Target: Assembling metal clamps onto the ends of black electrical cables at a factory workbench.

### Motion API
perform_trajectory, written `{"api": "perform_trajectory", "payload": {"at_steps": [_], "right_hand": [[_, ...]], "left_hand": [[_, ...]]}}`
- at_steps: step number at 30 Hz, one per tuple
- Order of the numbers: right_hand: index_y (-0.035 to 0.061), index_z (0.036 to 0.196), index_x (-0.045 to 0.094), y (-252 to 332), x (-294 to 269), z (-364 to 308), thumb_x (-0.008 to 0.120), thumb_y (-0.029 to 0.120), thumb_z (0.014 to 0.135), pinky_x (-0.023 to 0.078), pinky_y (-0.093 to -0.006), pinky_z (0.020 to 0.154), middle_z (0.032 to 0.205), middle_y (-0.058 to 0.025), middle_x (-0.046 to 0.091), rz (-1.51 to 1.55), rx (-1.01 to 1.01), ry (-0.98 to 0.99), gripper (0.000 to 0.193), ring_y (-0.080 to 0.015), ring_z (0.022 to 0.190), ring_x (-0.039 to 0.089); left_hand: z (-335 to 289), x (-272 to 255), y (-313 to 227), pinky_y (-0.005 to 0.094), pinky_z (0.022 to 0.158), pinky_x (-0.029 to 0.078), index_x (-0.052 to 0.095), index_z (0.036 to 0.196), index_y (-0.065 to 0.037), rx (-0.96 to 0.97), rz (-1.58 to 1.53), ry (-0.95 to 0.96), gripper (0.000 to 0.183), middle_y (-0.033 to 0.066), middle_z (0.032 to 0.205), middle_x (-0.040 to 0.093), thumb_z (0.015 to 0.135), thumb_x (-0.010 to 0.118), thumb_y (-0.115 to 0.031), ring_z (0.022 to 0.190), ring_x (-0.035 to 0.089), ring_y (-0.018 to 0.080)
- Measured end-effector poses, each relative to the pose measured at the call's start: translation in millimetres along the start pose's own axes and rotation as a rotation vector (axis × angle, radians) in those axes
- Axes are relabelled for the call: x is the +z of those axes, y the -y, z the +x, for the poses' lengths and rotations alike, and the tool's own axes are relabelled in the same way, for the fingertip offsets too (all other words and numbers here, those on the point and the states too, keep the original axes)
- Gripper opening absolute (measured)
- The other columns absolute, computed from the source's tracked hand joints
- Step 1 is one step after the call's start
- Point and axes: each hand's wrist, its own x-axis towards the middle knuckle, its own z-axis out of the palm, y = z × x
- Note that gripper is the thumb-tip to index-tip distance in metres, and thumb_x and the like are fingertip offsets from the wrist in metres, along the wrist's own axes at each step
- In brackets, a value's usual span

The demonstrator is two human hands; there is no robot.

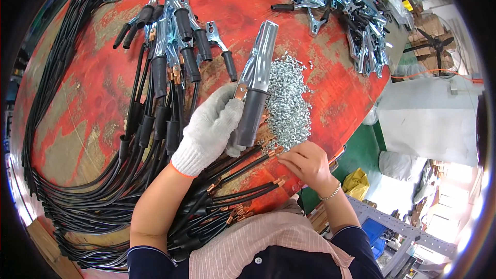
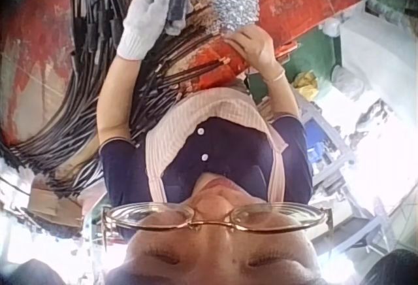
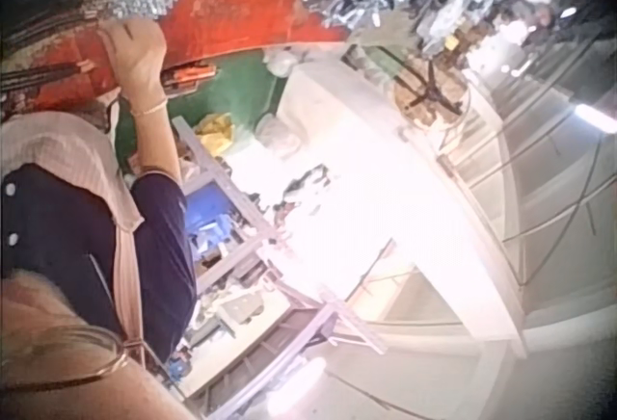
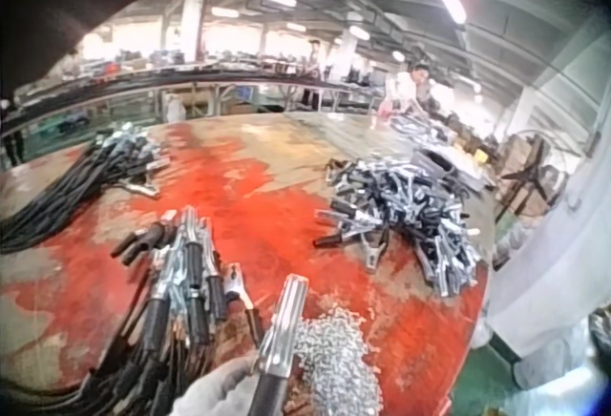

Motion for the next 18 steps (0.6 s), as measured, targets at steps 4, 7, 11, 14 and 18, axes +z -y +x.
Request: {"api": "perform_trajectory", "payload": {"at_steps": [4,7,11,14,18], "right_hand": [[0.0105,0.082,0.068,-3.2,-2.5,3.4,0.076,0.012,0.075,0.048,-0.0356,0.058,0.074,-0.0044,0.059,0.023,0.021,0.054,0.01,-0.0236,0.067,0.059],[0.0107,0.081,0.068,-3.6,-1.0,2.8,0.077,0.013,0.074,0.048,-0.036,0.057,0.073,-0.0051,0.058,0.042,-0.012,0.053,0.011,-0.0243,0.065,0.058],[0.0103,0.082,0.071,-0.7,-17.4,25.6,0.081,0.005,0.067,0.048,-0.0312,0.057,0.073,-0.0047,0.061,0.128,0.082,-0.149,0.018,-0.02,0.064,0.059],[0.0093,0.084,0.073,14.0,-23.3,65.9,0.083,0.004,0.064,0.049,-0.0305,0.058,0.074,-0.0046,0.063,0.164,0.081,-0.337,0.023,-0.0195,0.067,0.06],[0.0072,0.085,0.073,19.9,-11.6,103.6,0.083,0.002,0.064,0.046,-0.0284,0.057,0.078,-0.0054,0.061,0.18,0.005,-0.438,0.024,-0.0182,0.067,0.059]], "left_hand": [[1.8,-4.6,2.9,0.0262,0.048,0.049,0.048,0.127,-0.001,-0.036,0.101,-0.001,0.034,0.0104,0.073,0.062,0.104,0.044,-0.024,0.056,0.06,0.0149],[-2.8,-2.7,6.6,0.0255,0.066,0.052,0.044,0.134,0.001,-0.002,0.11,0.032,0.037,0.0063,0.092,0.063,0.103,0.043,-0.018,0.074,0.061,0.0115],[-10.3,2.7,-13.3,0.0234,0.073,0.049,0.048,0.134,0.0,-0.066,0.339,0.03,0.039,0.0037,0.092,0.061,0.1,0.048,-0.018,0.08,0.055,0.007],[-11.7,2.5,-6.9,0.0246,0.058,0.05,0.045,0.136,0.0,-0.082,0.272,0.055,0.04,0.0047,0.08,0.062,0.1,0.046,-0.019,0.065,0.059,0.0089],[-13.0,6.2,-13.6,0.0267,0.052,0.052,0.045,0.136,-0.002,-0.092,0.297,0.058,0.04,0.0061,0.077,0.064,0.099,0.047,-0.017,0.059,0.061,0.0105]]}}
